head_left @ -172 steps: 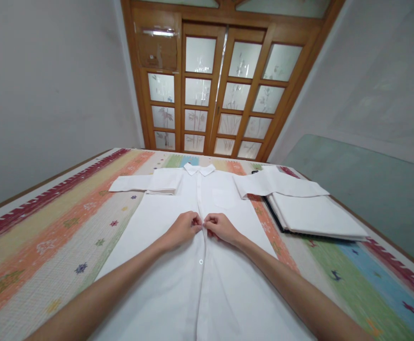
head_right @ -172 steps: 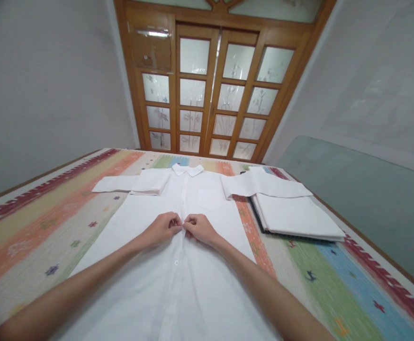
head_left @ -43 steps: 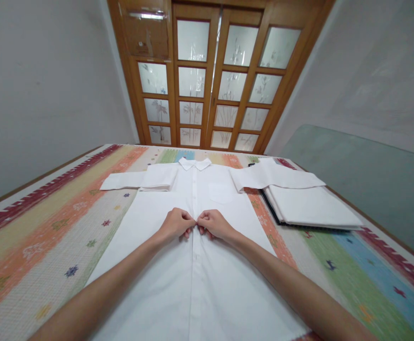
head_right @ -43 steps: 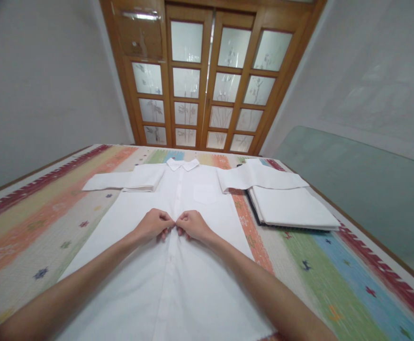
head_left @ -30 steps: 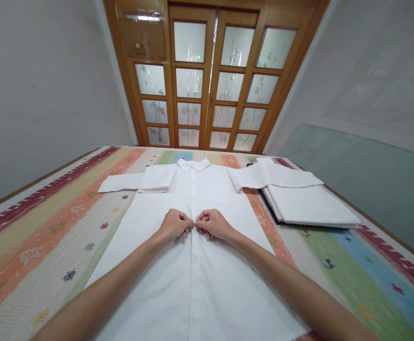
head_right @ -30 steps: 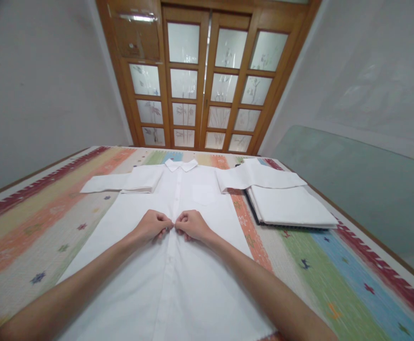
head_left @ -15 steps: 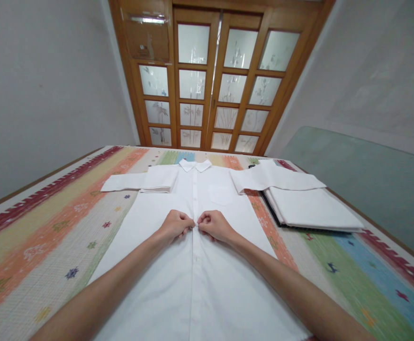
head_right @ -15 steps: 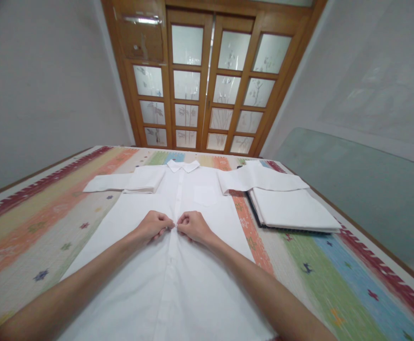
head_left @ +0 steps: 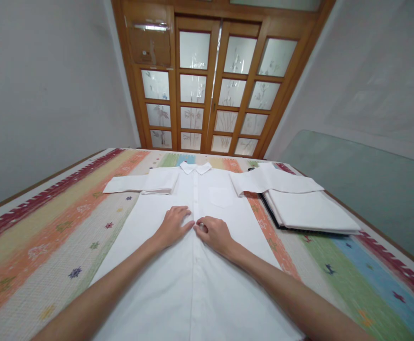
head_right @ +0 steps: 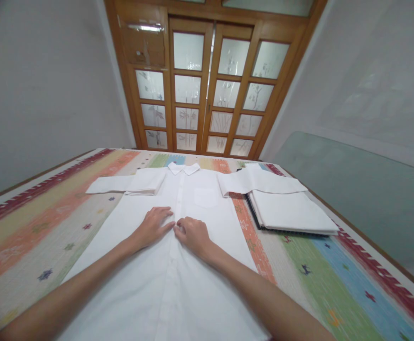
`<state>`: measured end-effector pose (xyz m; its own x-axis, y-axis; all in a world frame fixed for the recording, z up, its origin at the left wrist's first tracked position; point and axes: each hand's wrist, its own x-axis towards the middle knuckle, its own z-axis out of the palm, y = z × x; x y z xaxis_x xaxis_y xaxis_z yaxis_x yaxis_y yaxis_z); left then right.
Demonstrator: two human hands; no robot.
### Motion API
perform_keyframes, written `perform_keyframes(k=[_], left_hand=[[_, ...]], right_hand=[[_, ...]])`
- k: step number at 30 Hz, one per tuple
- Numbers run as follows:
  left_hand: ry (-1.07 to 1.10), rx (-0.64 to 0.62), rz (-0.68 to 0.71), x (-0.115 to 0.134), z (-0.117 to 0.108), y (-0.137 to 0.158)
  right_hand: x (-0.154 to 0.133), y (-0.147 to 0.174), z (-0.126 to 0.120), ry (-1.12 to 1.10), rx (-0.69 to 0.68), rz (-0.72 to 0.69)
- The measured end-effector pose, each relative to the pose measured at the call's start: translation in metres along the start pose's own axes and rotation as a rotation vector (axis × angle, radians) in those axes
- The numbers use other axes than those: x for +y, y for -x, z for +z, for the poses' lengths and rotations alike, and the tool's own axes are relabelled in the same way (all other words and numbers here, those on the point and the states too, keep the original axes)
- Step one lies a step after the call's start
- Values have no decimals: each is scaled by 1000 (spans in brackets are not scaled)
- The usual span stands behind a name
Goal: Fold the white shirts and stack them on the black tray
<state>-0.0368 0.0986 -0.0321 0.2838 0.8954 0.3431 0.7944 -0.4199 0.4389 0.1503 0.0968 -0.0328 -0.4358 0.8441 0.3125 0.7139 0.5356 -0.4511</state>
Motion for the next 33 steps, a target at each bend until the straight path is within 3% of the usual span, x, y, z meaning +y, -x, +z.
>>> perform_keyframes(k=[6, 11, 15, 18, 24, 30, 33], left_hand=[[-223, -129, -32, -24, -3, 9], [-317, -156, -131, -53, -19, 15], [-371, -207, -229, -71, -37, 18], [-410, -242, -285, -80, -47, 20], [-456, -226, -321, -95, -55, 23], [-640, 4, -495, -102, -61, 31], [-688, 69, -445, -99, -67, 36]], right_hand=[[-9, 1, 2, 260, -71, -29], [-6, 10, 0, 242, 16, -249], [6, 22, -9, 196, -178, -349], [20, 27, -14, 254, -279, -235], [69, 26, -29, 381, -213, 11], [122, 35, -49, 482, -105, 244], [130, 41, -54, 510, -20, 248]])
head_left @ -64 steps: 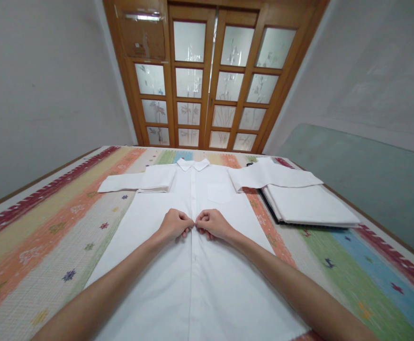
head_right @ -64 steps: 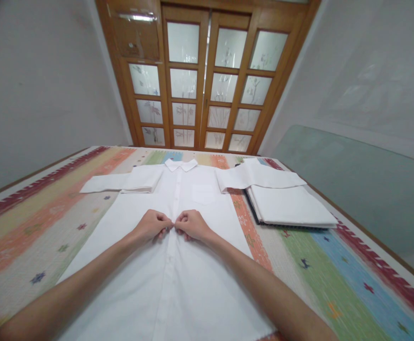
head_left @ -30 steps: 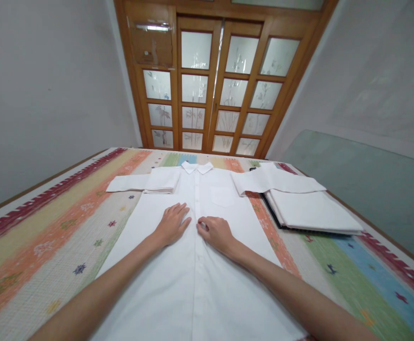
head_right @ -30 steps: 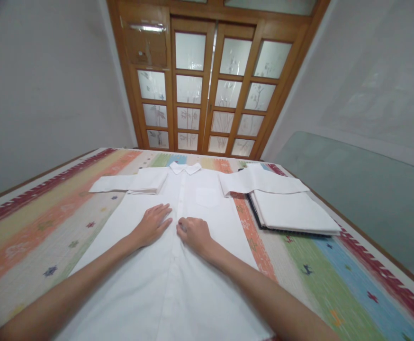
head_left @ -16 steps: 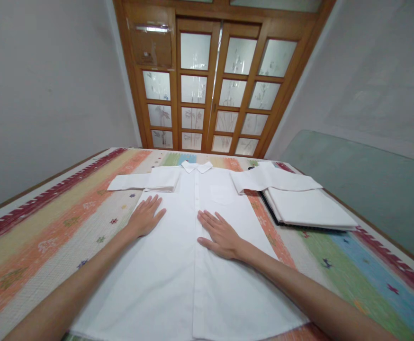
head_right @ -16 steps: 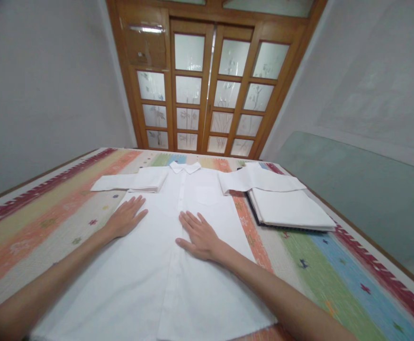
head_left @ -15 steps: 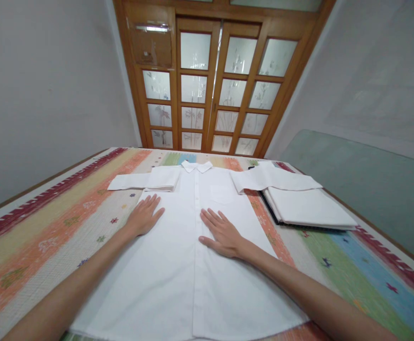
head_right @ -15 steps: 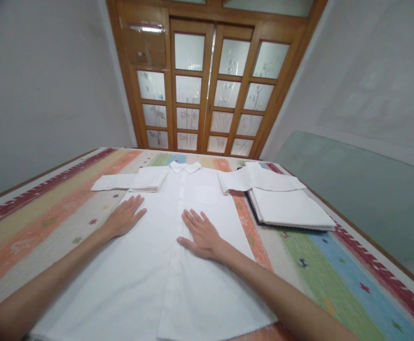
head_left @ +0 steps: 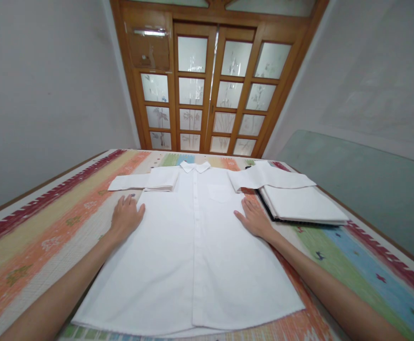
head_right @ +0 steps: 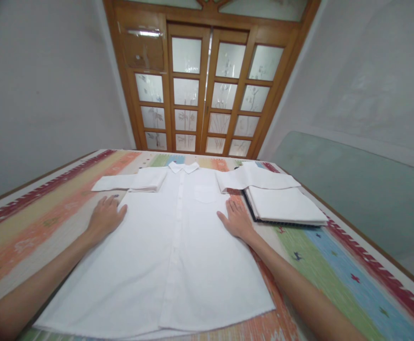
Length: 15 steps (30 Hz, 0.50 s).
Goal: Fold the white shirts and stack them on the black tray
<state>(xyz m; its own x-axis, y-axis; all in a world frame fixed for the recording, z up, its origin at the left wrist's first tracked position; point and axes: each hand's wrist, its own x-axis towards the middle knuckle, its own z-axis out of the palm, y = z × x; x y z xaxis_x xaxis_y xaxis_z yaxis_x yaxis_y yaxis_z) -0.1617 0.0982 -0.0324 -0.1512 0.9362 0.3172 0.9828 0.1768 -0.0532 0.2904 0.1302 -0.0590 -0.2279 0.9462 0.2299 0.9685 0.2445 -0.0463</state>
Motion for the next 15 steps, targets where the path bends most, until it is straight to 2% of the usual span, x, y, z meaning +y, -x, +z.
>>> perform_keyframes(k=[3, 5, 8, 10, 13, 15], left_hand=[[64, -6, 23, 0, -11, 2], [166, -79, -33, 0, -21, 2], [310, -191, -158, 0, -35, 2], [317, -230, -200, 1, -41, 2], [217, -238, -184, 4, -45, 5], [136, -239, -167, 9, -46, 9]], right_hand=[[0, 3, -4, -75, 122, -9], [0, 3, -8, -204, 191, 19], [0, 2, -18, -349, 228, 139], [1, 2, -25, -302, 164, 209], [3, 4, -34, -107, -26, 281], [3, 5, -39, -66, -119, 288]])
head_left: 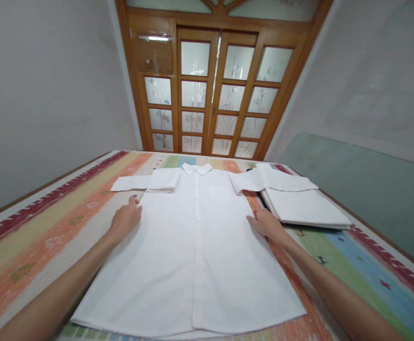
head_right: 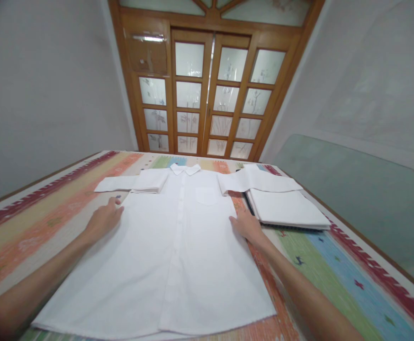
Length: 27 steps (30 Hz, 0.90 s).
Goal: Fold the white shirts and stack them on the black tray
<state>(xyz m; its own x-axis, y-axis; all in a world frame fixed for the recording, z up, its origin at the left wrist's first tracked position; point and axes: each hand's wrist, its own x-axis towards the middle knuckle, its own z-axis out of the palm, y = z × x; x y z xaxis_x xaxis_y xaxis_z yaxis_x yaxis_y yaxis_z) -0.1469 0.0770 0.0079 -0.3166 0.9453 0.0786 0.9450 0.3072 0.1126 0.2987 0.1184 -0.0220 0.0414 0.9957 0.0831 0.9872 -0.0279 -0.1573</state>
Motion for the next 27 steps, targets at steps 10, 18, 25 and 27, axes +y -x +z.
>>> perform_keyframes(k=[10, 18, 25, 27], left_hand=[[-187, 3, 59, 7, 1, 10], [-156, 19, 101, -1, 10, 12], [-158, 149, 183, 8, 4, 15], [-83, 164, 321, 17, 7, 17]], right_hand=[[27, -10, -4, -373, -227, -23], [34, -7, -2, -172, -99, -173], [11, 6, -15, -3, 107, -80], [-4, 6, -15, -17, 181, -188]])
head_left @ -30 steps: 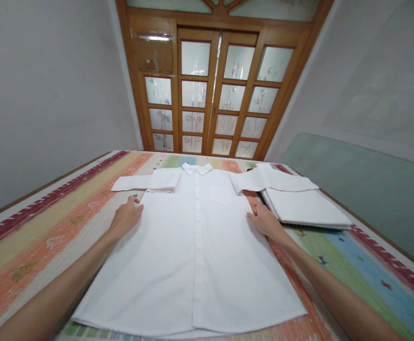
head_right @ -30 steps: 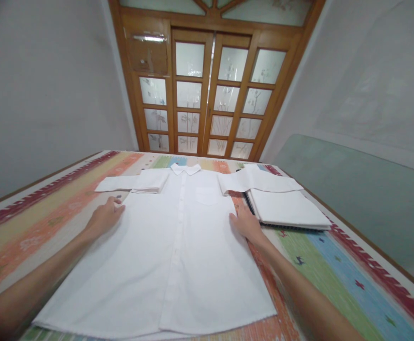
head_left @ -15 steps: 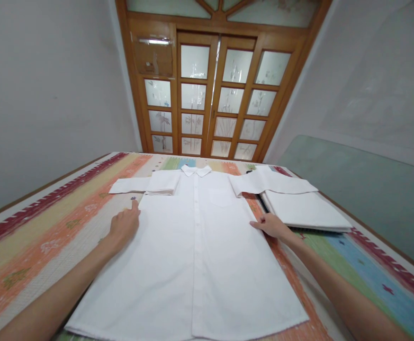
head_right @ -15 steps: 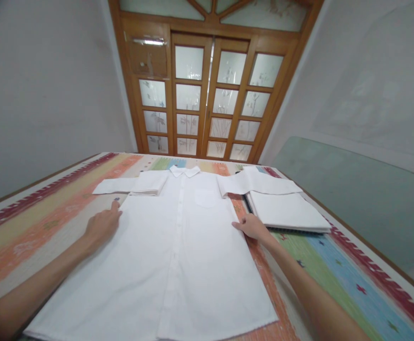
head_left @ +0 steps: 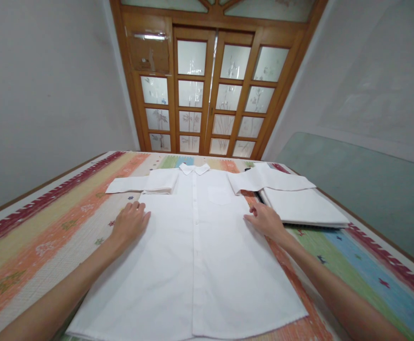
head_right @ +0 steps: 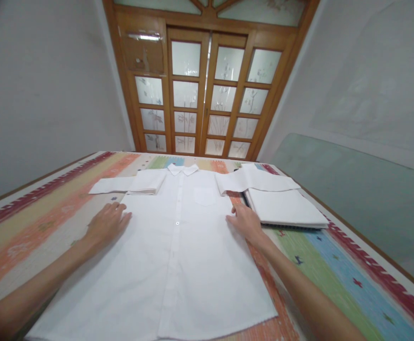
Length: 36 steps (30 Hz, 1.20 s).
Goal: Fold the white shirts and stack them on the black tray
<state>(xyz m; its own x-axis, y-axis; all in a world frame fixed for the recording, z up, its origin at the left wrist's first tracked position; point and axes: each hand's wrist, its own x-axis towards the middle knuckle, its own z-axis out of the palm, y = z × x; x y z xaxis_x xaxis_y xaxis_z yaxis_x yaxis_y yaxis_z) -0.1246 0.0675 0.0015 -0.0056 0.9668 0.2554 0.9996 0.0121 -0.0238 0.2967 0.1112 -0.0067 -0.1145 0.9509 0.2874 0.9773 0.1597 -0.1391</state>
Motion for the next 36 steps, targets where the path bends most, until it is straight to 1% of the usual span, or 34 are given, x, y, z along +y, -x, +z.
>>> perform_keyframes(k=[2, 4, 7, 9, 10, 14, 18, 21, 23, 26, 29, 31, 32, 34, 36], left_hand=[[109, -39, 160, 13, 5, 1], [201, -127, 319, 29, 10, 7], [280, -261, 557, 50, 15, 21], [306, -283, 665, 60, 15, 32], [312, -280, 696, 63, 14, 38], [347, -247, 768, 61, 9, 56], [407, -214, 810, 50, 4, 67], [418, -227, 800, 45, 3, 69], [416, -239, 793, 45, 4, 68], [420, -252, 763, 47, 6, 67], [448, -244, 719, 54, 6, 67], [490, -224, 707, 60, 5, 68], [516, -212, 707, 63, 4, 69], [570, -191, 717, 70, 1, 70], [625, -172, 725, 77, -1, 70]], right_hand=[[-18, -5, 4, -44, 48, -172], [-38, -11, 11, -82, 24, -321], [-65, -18, 26, -129, -43, -475], [-82, -20, 36, -150, -69, -551], [-89, -20, 41, -160, -89, -585], [-110, -8, 52, -177, -183, -694], [-112, 16, 48, -189, -211, -741], [-108, 37, 36, -214, -245, -786], [-106, 52, 25, -239, -293, -822], [-103, 70, 5, -327, -408, -889], [-99, 82, -12, -521, -545, -945], [-95, 85, -18, -711, -624, -921], [-94, 86, -19, -799, -648, -871], [-96, 86, -18, -920, -654, -683], [-102, 82, -15, -977, -631, -437]])
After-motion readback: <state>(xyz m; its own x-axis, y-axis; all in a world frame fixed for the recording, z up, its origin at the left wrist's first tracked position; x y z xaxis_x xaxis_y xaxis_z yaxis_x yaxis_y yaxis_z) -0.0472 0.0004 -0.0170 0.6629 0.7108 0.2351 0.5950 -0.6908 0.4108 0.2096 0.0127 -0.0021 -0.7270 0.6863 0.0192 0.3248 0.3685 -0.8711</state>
